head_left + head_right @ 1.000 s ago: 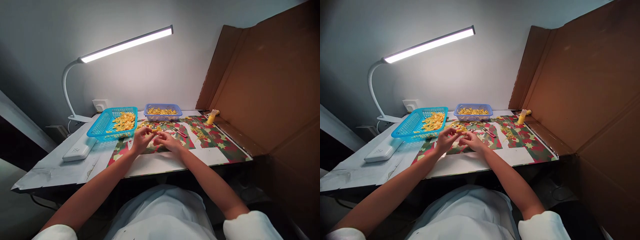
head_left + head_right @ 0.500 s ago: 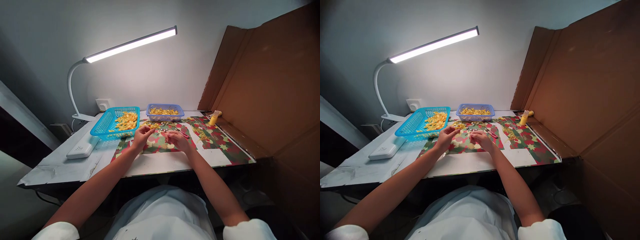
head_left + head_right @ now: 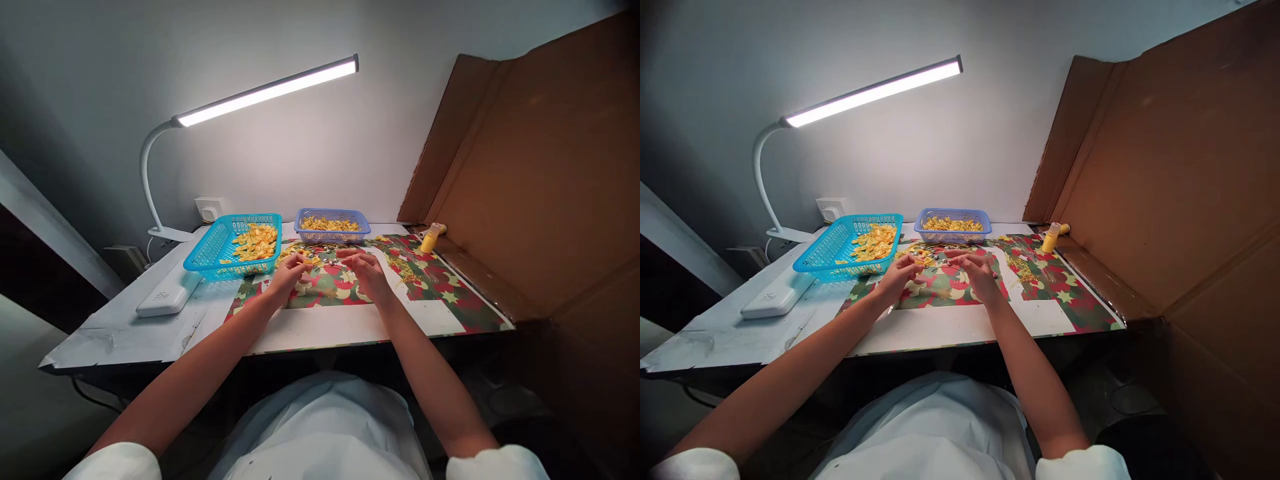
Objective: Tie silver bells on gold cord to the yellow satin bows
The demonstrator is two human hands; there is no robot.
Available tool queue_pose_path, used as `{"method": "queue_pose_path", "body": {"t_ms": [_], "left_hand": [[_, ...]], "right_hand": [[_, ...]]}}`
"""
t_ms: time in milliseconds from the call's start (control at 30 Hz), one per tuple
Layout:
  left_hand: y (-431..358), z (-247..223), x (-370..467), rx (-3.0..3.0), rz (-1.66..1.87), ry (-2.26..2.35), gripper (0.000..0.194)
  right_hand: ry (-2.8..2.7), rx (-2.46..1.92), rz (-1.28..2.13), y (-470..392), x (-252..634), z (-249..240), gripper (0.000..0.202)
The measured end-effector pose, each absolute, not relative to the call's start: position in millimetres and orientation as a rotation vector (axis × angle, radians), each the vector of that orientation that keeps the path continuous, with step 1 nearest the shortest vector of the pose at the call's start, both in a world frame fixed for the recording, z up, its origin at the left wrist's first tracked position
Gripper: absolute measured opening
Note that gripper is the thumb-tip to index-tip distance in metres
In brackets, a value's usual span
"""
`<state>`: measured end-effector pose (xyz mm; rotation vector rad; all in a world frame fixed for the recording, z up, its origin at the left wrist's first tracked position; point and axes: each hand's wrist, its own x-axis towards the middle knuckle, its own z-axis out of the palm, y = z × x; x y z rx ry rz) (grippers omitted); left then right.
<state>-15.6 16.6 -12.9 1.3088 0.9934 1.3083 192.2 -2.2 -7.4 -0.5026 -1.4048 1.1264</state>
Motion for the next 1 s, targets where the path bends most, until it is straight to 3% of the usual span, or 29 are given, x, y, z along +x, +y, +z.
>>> {"method": "queue_pose_path", "body": {"t_ms": [500, 1000], "left_hand": [[20.7, -22.5, -13.1, 1.442, 1.231, 0.93, 0.028], [14.0, -20.7, -15.8, 1.692, 0.955, 0.882, 0.013]], "right_hand": [[-1.363, -0.48, 1.201, -3.6, 194.8, -4.3, 0.02], [-1.218, -0.576, 1.256, -5.4, 193.3, -1.5, 0.019]]}}
